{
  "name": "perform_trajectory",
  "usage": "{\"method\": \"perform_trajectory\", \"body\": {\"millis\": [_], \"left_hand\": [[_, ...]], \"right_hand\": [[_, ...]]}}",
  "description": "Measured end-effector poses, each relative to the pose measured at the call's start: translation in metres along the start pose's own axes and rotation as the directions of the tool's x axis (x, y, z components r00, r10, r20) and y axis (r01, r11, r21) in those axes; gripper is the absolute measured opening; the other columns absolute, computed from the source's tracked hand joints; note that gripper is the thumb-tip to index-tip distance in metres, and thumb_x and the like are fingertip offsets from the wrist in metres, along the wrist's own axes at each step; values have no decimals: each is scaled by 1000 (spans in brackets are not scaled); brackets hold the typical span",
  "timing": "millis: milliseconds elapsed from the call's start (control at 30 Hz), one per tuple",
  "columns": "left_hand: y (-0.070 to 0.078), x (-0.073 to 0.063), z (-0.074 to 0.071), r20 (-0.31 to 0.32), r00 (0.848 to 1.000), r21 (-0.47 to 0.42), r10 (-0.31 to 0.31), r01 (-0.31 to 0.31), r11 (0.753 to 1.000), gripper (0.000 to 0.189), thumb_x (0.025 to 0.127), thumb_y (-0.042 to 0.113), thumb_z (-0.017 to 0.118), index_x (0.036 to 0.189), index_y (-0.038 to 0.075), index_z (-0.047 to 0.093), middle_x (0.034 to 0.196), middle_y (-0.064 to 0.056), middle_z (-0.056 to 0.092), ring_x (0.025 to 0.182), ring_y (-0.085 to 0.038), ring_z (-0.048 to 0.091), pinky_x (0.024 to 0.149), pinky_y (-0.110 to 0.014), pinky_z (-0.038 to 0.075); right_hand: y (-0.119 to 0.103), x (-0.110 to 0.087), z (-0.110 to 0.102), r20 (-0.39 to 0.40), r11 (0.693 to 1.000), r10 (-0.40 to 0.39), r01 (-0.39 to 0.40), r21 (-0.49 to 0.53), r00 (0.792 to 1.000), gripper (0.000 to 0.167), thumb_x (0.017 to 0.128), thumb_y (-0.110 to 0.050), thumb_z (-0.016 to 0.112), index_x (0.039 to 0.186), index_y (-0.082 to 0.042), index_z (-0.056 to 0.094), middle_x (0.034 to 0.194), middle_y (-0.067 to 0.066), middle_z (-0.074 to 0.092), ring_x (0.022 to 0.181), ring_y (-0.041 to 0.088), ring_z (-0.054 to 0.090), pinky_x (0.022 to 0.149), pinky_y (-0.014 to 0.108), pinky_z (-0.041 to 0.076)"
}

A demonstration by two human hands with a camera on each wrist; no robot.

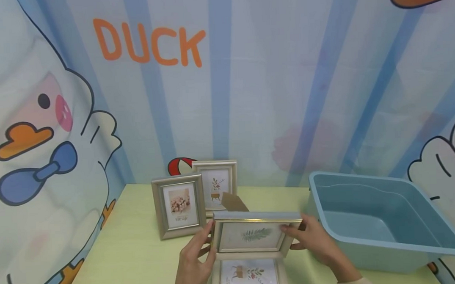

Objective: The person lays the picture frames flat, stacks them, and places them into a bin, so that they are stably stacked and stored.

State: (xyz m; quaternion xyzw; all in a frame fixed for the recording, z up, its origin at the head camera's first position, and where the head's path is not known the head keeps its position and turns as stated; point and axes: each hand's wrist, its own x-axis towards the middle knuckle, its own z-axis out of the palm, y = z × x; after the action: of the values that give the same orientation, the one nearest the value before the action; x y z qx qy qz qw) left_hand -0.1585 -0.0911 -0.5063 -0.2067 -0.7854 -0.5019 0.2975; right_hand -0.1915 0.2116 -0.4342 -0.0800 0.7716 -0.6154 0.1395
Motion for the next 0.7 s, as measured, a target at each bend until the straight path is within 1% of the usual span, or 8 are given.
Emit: {"method": "perform_trajectory", "body": {"millis": [133, 200, 267, 400, 500, 567, 633, 700], "left_hand": [[-3, -1, 0, -7, 1000, 11, 28, -28, 1000, 84, 67, -26, 70, 142, 8, 54, 127, -19, 67, 89, -18, 70, 70, -29, 63], [-5, -2, 1, -6, 999, 20, 33, -33, 999, 84, 68, -26, 70, 142, 9, 54, 127, -18, 67, 90, -19, 70, 71, -29, 64], [-7, -2, 2, -4, 999, 32, 40, -40, 999, 82, 69, -25, 70, 142, 8, 54, 126, -17, 67, 91, -19, 70, 72, -29, 63], [-8, 1, 0, 1, 999, -6, 37, -37, 999, 70, 74, -21, 71, 138, 3, 56, 127, -19, 67, 99, -22, 72, 76, -29, 63], [-7, 6, -3, 24, 1000, -84, 3, -1, 996, 56, 81, -13, 71, 134, 1, 60, 128, -20, 67, 112, -15, 68, 80, -34, 63], [-6, 11, -7, 58, 998, -130, -14, 22, 991, 51, 84, -8, 71, 133, 1, 60, 131, -21, 65, 119, -7, 62, 83, -38, 62], [-4, 16, -10, 96, 995, -167, -19, 35, 985, 49, 87, -3, 71, 134, 0, 59, 133, -22, 63, 123, 0, 56, 87, -42, 61], [-3, 22, -12, 133, 991, -204, -24, 51, 978, 52, 87, -2, 71, 137, -2, 56, 136, -25, 59, 126, 3, 53, 92, -43, 59]], "right_hand": [[4, 1, -7, 107, 998, -23, 16, 67, 994, 45, 98, -16, 64, 132, 11, 53, 120, 9, 68, 115, 25, 65, 89, 56, 58], [6, 0, -8, 124, 996, -33, 23, 83, 992, 45, 98, -15, 63, 133, 11, 53, 114, 5, 69, 108, 20, 67, 89, 56, 58], [9, -1, -8, 124, 996, -43, 33, 85, 991, 45, 98, -14, 63, 133, 13, 52, 113, 6, 70, 105, 22, 69, 88, 56, 58], [13, -4, -3, 72, 998, -27, 23, 54, 997, 45, 97, -16, 65, 131, 11, 54, 115, 12, 70, 107, 28, 69, 89, 53, 59], [17, -7, 1, 18, 999, -29, 29, 19, 999, 46, 96, -18, 67, 129, 11, 56, 118, 18, 68, 109, 34, 68, 88, 50, 59], [19, -9, 4, -28, 999, -35, 35, 3, 999, 45, 95, -18, 68, 128, 12, 57, 119, 21, 67, 108, 33, 69, 87, 47, 61], [20, -10, 7, -72, 999, -38, 38, -5, 997, 44, 95, -18, 68, 126, 11, 58, 120, 22, 66, 107, 31, 69, 86, 44, 61], [21, -12, 10, -119, 1000, -29, 28, -11, 992, 41, 93, -17, 69, 122, 10, 61, 119, 21, 66, 105, 28, 69, 85, 41, 62]]}}
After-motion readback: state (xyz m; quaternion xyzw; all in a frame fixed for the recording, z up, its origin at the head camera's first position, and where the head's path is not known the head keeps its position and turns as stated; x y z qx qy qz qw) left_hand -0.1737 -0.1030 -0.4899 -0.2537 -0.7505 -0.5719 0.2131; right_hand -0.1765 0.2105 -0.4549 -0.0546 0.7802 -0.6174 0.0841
